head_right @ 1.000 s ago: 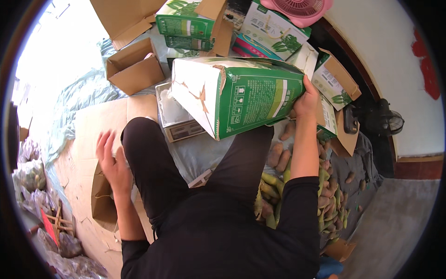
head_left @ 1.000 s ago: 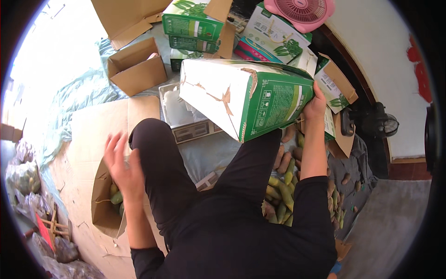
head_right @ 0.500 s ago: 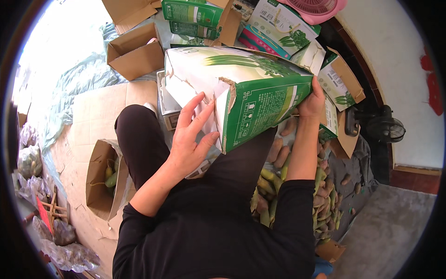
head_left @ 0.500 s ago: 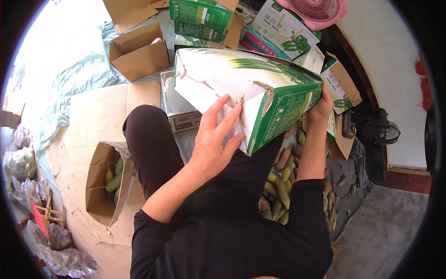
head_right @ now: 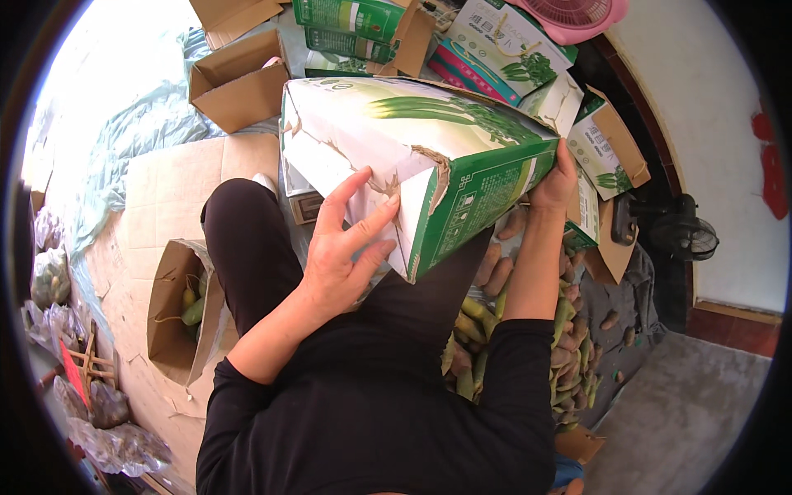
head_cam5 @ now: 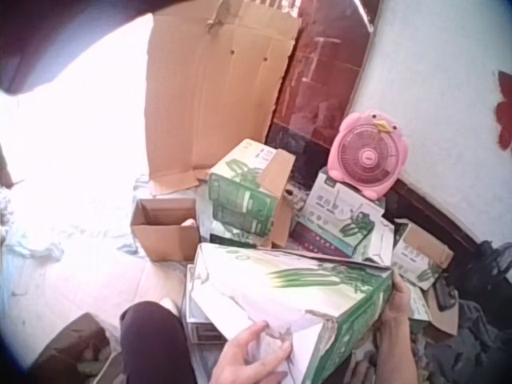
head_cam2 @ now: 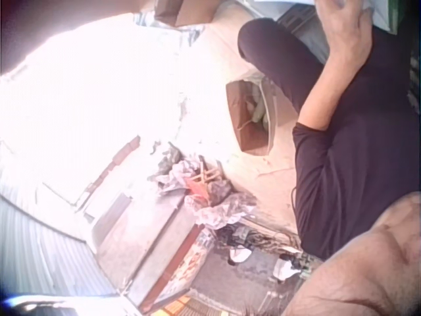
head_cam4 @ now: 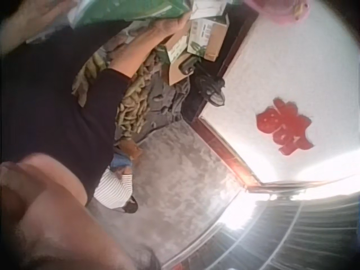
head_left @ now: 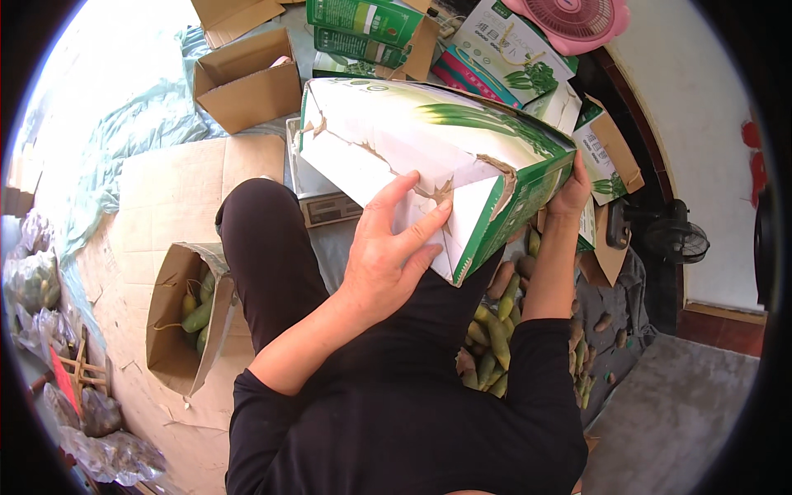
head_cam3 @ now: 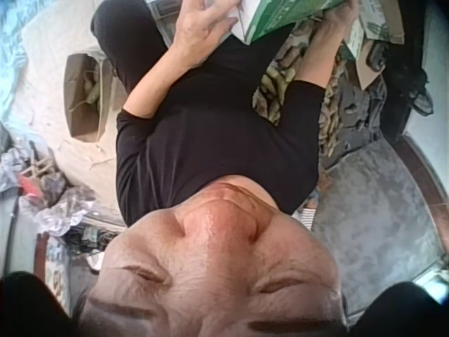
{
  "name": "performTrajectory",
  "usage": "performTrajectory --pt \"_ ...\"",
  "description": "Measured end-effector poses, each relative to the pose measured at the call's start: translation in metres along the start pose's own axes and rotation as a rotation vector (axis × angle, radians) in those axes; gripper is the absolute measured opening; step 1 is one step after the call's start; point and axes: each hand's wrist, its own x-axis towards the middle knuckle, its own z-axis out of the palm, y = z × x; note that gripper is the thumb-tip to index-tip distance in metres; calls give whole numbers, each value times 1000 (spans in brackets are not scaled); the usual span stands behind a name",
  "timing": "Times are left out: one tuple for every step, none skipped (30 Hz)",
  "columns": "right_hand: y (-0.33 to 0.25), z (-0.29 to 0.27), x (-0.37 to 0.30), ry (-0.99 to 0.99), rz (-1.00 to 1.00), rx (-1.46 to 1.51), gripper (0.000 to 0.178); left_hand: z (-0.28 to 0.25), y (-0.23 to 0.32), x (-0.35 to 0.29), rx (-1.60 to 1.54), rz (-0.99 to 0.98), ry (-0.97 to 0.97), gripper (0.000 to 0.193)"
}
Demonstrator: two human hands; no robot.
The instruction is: Packing cucumbers or similar long green vegetables from a pile on the floor into cardboard boxes and bags.
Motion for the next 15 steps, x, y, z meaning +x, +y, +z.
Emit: performTrajectory --pt "-1 1 0 17 -12 -10 36 0 0 0 -1 0 -3 51" --pt "-2 1 -1 16 -14 -12 36 0 0 0 -3 2 -2 51" --pt "-2 2 0 16 -11 -7 36 0 -2 -1 0 6 1 51" --pt "-1 2 0 15 -9 -1 36 0 -3 -1 4 9 4 51" --pt "-2 2 1 15 -8 -1 36 1 -4 -1 4 8 4 51" --pt "-1 3 2 27 -5 -13 35 0 -6 0 -1 9 1 51" --pt "-1 4 4 38 -2 -25 35 -1 -7 0 -6 11 -1 51" --pt "-2 4 6 37 -2 -22 35 -3 -8 0 -4 12 -2 51" --pt "-3 8 8 53 0 -50 33 -6 -9 0 -54 -50 9 51" --pt "-4 12 9 69 3 -78 32 -9 -10 0 -105 -112 20 51" --pt "-7 16 11 69 3 -73 32 -11 -14 -2 -107 -136 35 53" --pt "-10 30 10 89 -34 -184 31 -12 -17 -4 -102 -137 31 53" --pt "-13 45 10 109 -70 -293 29 -13 -20 -6 -104 -165 77 54" --pt "-15 59 9 111 -69 -287 29 -14 -22 -8 -105 -192 122 55" --pt "-19 72 8 56 -82 -382 28 -13 -23 -10 -92 -188 126 56"
